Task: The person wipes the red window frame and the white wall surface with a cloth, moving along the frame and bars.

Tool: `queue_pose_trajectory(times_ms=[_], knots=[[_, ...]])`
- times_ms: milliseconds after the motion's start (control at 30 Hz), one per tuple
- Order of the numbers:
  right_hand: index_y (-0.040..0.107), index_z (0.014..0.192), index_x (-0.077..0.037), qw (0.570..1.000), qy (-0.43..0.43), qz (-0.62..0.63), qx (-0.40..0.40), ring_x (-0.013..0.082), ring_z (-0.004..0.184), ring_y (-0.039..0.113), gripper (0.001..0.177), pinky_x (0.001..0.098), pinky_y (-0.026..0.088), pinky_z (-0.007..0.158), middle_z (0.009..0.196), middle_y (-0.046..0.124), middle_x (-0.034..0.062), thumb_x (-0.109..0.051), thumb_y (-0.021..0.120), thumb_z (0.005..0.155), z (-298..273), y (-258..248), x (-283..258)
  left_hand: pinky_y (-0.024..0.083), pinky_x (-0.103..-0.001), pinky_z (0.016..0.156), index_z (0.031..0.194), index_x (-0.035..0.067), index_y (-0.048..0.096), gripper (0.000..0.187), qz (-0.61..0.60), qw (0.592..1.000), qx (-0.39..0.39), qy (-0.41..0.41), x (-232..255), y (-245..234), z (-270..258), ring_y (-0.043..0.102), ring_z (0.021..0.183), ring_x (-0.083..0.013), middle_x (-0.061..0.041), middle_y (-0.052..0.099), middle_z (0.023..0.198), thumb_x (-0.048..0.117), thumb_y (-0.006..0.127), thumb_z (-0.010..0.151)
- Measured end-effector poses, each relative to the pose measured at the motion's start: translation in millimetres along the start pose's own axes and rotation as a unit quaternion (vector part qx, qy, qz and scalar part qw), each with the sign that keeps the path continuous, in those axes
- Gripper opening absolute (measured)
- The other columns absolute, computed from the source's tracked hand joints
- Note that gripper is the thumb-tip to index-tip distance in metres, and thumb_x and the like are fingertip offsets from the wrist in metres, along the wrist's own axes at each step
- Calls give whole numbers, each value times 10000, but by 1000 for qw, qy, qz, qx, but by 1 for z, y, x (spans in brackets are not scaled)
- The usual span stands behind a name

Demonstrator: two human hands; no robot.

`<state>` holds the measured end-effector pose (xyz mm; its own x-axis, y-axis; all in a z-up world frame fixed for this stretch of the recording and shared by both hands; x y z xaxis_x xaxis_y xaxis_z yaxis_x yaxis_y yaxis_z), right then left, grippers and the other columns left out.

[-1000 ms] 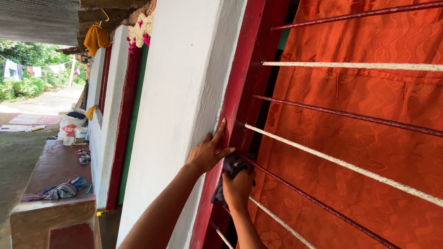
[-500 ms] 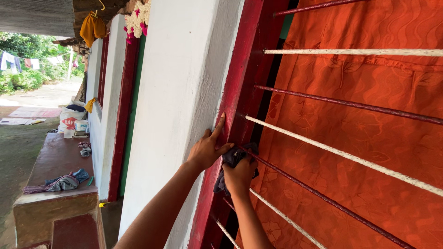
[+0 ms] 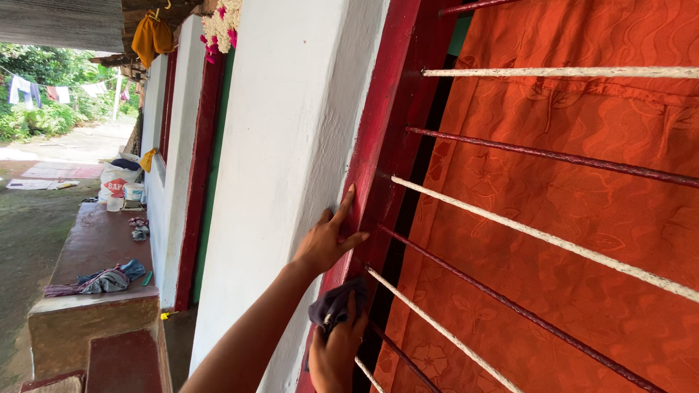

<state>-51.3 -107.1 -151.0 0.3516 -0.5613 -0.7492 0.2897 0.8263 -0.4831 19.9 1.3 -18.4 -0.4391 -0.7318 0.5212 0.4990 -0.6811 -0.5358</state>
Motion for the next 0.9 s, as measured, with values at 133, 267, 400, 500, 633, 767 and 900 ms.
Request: queue_pose_trajectory(times_ms=[133, 267, 400, 500, 633, 767, 900], knots=[[182, 1594, -107, 995, 55, 89, 0, 369, 1213, 664, 842, 434, 558, 1080, 1496, 367, 227, -32, 605, 871, 31, -12, 18, 539, -518, 981, 1618, 439, -46, 1006, -6, 1000, -14, -2, -8, 5, -10, 693, 1016, -340, -162, 601, 1160, 687, 589, 878], [373, 1525, -48, 998, 32, 42, -14, 374, 1240, 632, 680, 440, 524, 1091, 1424, 482, 268, -65, 639, 900, 63, -6, 43, 535, -523, 964, 1620, 441, -63, 995, 0, 1000, -26, -14, -8, 7, -11, 683, 1013, -343, -158, 603, 1144, 653, 585, 895], [447, 1468, 19, 999, -7, 11, 35, 375, 1251, 645, 635, 438, 546, 1080, 1435, 517, 276, -100, 693, 895, 94, -16, 51, 530, -525, 962, 1613, 446, -68, 1002, -1, 999, -28, -18, -7, 4, -11, 672, 1006, -348, -160, 605, 1127, 634, 606, 897], [304, 1531, -10, 996, -31, 19, 82, 415, 1294, 562, 789, 452, 521, 1076, 1510, 365, 285, -51, 705, 853, 80, -24, 30, 530, -528, 962, 1609, 461, -66, 1000, -13, 999, -26, -19, -6, 6, -13, 668, 1006, -356, -163, 588, 1144, 637, 608, 892], [157, 1651, -124, 998, -8, 51, 35, 412, 1316, 535, 960, 441, 526, 1086, 1560, 247, 278, -2, 654, 840, 32, -12, 3, 508, -531, 994, 1604, 465, -92, 995, -6, 999, -31, -19, -11, 10, -10, 668, 1034, -363, -172, 591, 1156, 671, 577, 897], [149, 1634, -138, 999, -2, 41, 10, 421, 1330, 520, 926, 446, 518, 1090, 1549, 250, 273, -23, 650, 864, 21, -10, -1, 492, -551, 1009, 1605, 427, -130, 1023, 18, 999, -31, -4, -14, 13, -11, 650, 1079, -408, -203, 577, 1214, 700, 561, 902], [296, 1521, -52, 996, -40, 41, 69, 415, 1309, 568, 771, 451, 521, 1100, 1493, 375, 273, -18, 677, 853, 61, -29, 9, 506, -555, 986, 1620, 414, -126, 1019, 17, 999, -43, -13, -16, 14, -20, 655, 1074, -416, -216, 605, 1193, 691, 546, 906]])
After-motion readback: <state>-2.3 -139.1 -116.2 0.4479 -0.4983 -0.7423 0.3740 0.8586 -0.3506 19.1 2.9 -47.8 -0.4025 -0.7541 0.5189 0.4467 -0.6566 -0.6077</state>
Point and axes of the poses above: each hand's wrist, its own z-axis towards the middle knuckle, its own y-axis out of the palm, x = y × z, the point moved 2 cm from there along z, towards the middle knuckle
